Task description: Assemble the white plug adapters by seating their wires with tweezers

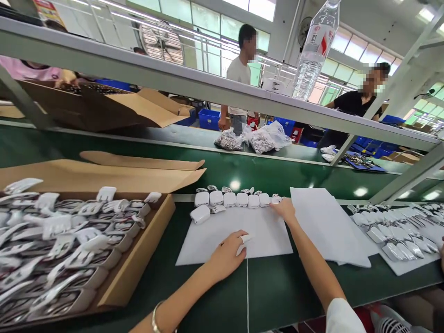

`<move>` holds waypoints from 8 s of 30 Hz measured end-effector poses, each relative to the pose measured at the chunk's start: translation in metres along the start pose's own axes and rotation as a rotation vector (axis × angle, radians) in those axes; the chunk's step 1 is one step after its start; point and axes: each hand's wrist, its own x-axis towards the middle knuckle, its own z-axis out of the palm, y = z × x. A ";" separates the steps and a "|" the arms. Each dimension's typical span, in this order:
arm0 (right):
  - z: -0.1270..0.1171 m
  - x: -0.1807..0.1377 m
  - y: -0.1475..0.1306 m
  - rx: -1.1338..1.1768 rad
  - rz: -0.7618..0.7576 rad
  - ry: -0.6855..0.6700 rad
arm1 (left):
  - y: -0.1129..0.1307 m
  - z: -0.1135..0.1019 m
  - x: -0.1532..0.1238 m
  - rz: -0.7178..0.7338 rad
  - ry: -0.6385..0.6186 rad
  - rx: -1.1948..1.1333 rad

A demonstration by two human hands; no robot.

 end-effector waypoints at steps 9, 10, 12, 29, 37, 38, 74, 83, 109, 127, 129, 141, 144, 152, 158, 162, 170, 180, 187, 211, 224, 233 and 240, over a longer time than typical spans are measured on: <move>0.036 -0.091 0.014 0.503 -0.304 -0.157 | -0.016 0.041 0.042 -0.148 0.204 -0.341; 0.036 -0.093 0.016 0.562 -0.340 -0.192 | -0.018 0.043 0.044 -0.125 0.220 -0.280; 0.029 -0.092 0.024 0.618 -0.421 -0.299 | -0.024 0.045 0.047 -0.083 0.259 -0.158; -0.001 -0.082 0.043 0.967 -0.218 0.039 | -0.018 0.073 0.042 0.347 0.458 0.037; 0.002 -0.091 0.028 1.109 -0.184 0.134 | -0.021 0.073 0.044 0.274 0.452 0.013; 0.002 -0.091 0.027 1.112 -0.216 0.118 | -0.021 0.073 0.044 0.269 0.457 0.015; 0.030 -0.090 0.036 0.666 -0.440 0.116 | -0.027 0.074 0.047 0.235 0.462 -0.004; 0.027 -0.090 0.037 0.743 -0.389 0.096 | -0.025 0.064 0.049 0.467 0.441 0.032; 0.027 -0.086 0.032 0.798 -0.087 -0.365 | -0.025 0.059 0.050 0.383 0.430 -0.009; 0.029 -0.072 0.038 1.036 -0.010 -0.582 | -0.026 0.051 0.056 0.370 0.267 0.151; 0.026 -0.072 0.038 1.031 -0.033 -0.605 | -0.026 0.053 0.056 0.368 0.284 0.175; 0.032 -0.070 0.027 1.028 0.140 -0.478 | -0.027 0.054 0.056 0.356 0.209 0.253; 0.033 -0.067 0.026 1.074 0.149 -0.458 | -0.027 0.055 0.056 0.356 0.218 0.294; 0.007 -0.069 0.038 1.168 -0.042 -0.155 | -0.025 0.064 0.055 0.299 0.267 0.354; -0.008 -0.087 0.045 0.734 -0.641 0.041 | -0.025 0.065 0.056 0.286 0.263 0.336; -0.004 -0.084 0.049 0.638 -0.732 0.127 | -0.024 0.065 0.056 0.310 0.288 0.352; 0.006 -0.088 0.044 0.506 -0.890 0.287 | -0.024 0.067 0.057 0.351 0.357 0.382; 0.023 -0.090 0.038 0.450 -0.920 0.401 | -0.020 0.063 0.055 0.309 0.287 0.357; 0.025 -0.093 0.032 0.412 -0.761 0.485 | -0.017 0.063 0.054 0.306 0.267 0.417; 0.057 -0.087 0.052 0.537 -0.677 0.600 | -0.018 0.065 0.052 0.322 0.297 0.424; 0.055 -0.085 0.043 0.512 -0.757 0.629 | -0.015 0.067 0.051 0.307 0.315 0.433; 0.046 -0.085 0.037 0.485 -0.848 0.716 | -0.014 0.068 0.052 0.350 0.342 0.487; 0.043 -0.087 0.038 0.469 -0.895 0.716 | -0.013 0.066 0.053 0.348 0.339 0.463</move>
